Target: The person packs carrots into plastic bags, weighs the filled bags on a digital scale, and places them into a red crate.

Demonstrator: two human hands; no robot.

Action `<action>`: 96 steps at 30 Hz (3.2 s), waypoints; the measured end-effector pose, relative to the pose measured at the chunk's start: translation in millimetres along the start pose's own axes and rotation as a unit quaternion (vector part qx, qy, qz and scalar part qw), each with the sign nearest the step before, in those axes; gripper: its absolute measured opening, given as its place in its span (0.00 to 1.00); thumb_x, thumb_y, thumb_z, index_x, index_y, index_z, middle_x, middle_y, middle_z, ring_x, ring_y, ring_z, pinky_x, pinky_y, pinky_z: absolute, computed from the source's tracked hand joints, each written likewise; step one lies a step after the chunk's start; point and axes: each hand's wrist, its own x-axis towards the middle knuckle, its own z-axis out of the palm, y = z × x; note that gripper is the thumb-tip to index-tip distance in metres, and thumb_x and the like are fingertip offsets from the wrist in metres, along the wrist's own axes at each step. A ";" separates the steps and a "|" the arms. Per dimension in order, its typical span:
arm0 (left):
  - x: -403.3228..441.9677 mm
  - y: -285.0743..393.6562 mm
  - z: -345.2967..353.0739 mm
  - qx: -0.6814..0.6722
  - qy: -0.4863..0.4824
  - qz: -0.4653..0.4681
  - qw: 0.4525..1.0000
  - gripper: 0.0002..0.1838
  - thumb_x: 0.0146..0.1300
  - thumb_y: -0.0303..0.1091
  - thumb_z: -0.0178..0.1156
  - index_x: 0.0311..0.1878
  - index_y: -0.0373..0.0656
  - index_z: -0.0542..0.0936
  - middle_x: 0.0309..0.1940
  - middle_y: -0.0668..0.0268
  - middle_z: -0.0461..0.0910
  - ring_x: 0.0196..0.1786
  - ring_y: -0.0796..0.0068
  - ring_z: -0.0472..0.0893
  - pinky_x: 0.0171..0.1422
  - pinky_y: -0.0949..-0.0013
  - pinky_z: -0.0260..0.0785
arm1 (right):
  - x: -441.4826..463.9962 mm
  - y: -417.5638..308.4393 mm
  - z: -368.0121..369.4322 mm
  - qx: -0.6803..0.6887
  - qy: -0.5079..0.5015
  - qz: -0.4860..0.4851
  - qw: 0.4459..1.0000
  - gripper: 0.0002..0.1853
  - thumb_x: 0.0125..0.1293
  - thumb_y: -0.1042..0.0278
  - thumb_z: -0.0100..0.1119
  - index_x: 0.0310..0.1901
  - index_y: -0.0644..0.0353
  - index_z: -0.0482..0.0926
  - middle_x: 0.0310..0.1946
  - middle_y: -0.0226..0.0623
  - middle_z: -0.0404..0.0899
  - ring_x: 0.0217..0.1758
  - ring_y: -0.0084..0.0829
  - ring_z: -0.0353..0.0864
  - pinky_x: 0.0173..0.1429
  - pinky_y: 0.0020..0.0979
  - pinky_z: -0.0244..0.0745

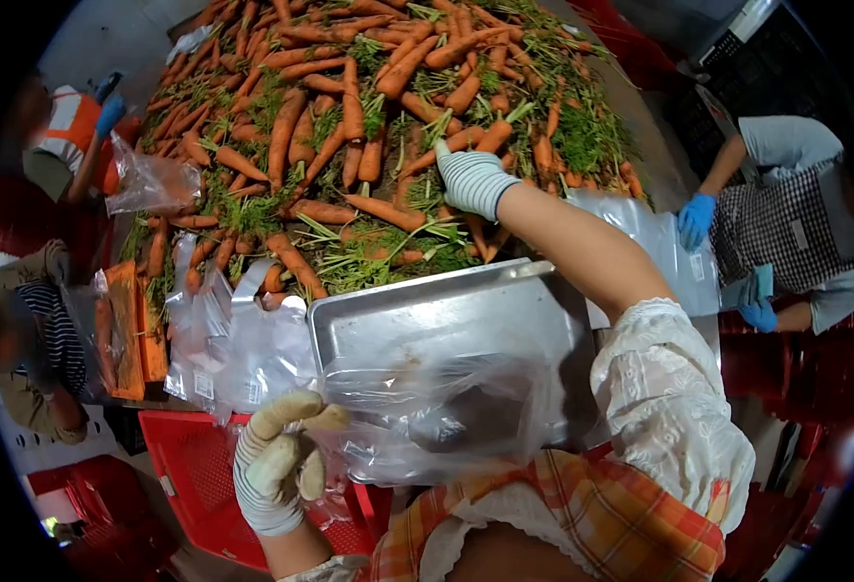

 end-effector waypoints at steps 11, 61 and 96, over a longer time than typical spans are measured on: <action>6.2 5.8 -3.2 0.003 -0.022 -0.099 0.995 0.22 0.59 0.32 0.55 0.54 0.28 0.70 0.42 0.47 0.79 0.17 0.86 0.73 0.20 0.86 0.63 | 21.8 -70.6 -7.7 0.109 -0.050 -0.203 0.972 0.25 0.48 0.58 0.63 0.45 0.67 0.76 0.40 0.50 0.77 0.45 0.46 0.77 0.50 0.41 0.73; -8.4 -20.5 87.7 0.265 0.010 0.057 0.962 0.15 0.59 0.34 0.57 0.47 0.37 0.77 0.36 0.64 0.79 0.21 0.84 0.71 0.23 0.81 0.63 | -204.6 -14.8 -69.1 0.879 0.069 -0.281 0.380 0.15 0.52 0.72 0.55 0.43 0.64 0.72 0.36 0.39 0.78 0.42 0.37 0.78 0.52 0.42 0.75; -27.8 30.6 64.5 -0.229 -0.130 -0.097 0.960 0.35 0.57 0.17 0.40 0.69 0.32 0.44 0.67 0.37 0.47 0.15 0.89 0.59 0.13 0.87 0.50 | -213.8 -85.2 4.2 0.129 -0.038 -0.457 0.879 0.19 0.57 0.59 0.57 0.46 0.61 0.72 0.38 0.46 0.77 0.41 0.38 0.78 0.46 0.38 0.73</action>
